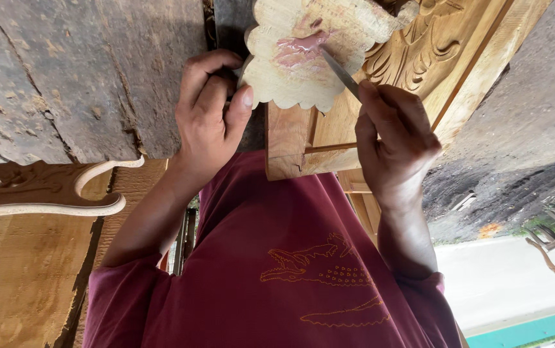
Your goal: The person uses a small knife to carve a decorative floral pattern onto a wooden panel, using a template as a guide. The person repeatedly positions the template and traces its edges to create the design.
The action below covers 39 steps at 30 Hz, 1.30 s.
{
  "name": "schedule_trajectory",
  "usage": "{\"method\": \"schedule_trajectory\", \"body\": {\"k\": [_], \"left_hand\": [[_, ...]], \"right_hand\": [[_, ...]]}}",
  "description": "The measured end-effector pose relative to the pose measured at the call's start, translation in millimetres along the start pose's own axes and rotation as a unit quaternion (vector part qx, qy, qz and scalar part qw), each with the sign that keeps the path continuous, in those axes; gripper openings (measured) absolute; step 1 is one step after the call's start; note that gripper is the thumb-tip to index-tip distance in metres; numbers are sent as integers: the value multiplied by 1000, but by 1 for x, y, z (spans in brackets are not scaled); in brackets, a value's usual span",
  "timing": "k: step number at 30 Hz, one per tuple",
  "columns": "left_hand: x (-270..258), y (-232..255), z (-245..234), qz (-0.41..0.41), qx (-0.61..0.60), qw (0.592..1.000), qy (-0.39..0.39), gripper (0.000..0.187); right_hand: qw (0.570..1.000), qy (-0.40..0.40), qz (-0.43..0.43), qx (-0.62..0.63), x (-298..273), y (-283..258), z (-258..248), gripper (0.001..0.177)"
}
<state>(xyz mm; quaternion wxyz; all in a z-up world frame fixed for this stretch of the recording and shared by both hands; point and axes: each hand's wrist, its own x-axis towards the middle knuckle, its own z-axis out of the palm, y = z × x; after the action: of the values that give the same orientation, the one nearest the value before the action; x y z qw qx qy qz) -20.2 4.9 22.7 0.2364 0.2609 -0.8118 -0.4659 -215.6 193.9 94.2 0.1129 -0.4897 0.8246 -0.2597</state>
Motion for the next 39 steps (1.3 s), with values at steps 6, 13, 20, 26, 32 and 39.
{"method": "schedule_trajectory", "body": {"k": [6, 13, 20, 26, 32, 39], "left_hand": [[0, -5, 5, 8, -15, 1000, 1, 24], [-1, -5, 4, 9, -14, 1000, -3, 25], [-1, -5, 2, 17, -9, 1000, -10, 25], [3, -4, 1, 25, -26, 999, -1, 26], [3, -4, 0, 25, -23, 999, -8, 26], [1, -7, 5, 29, -23, 999, 10, 28]], "right_hand": [[999, -12, 29, 6, 3, 4, 1, 31], [1000, -2, -12, 21, 5, 6, 3, 31], [985, -110, -69, 110, 1, 29, -25, 25], [964, -247, -37, 92, -12, 34, -59, 23], [950, -297, -59, 75, -12, 37, -52, 19], [945, -318, -63, 41, -10, 34, -48, 17]]}}
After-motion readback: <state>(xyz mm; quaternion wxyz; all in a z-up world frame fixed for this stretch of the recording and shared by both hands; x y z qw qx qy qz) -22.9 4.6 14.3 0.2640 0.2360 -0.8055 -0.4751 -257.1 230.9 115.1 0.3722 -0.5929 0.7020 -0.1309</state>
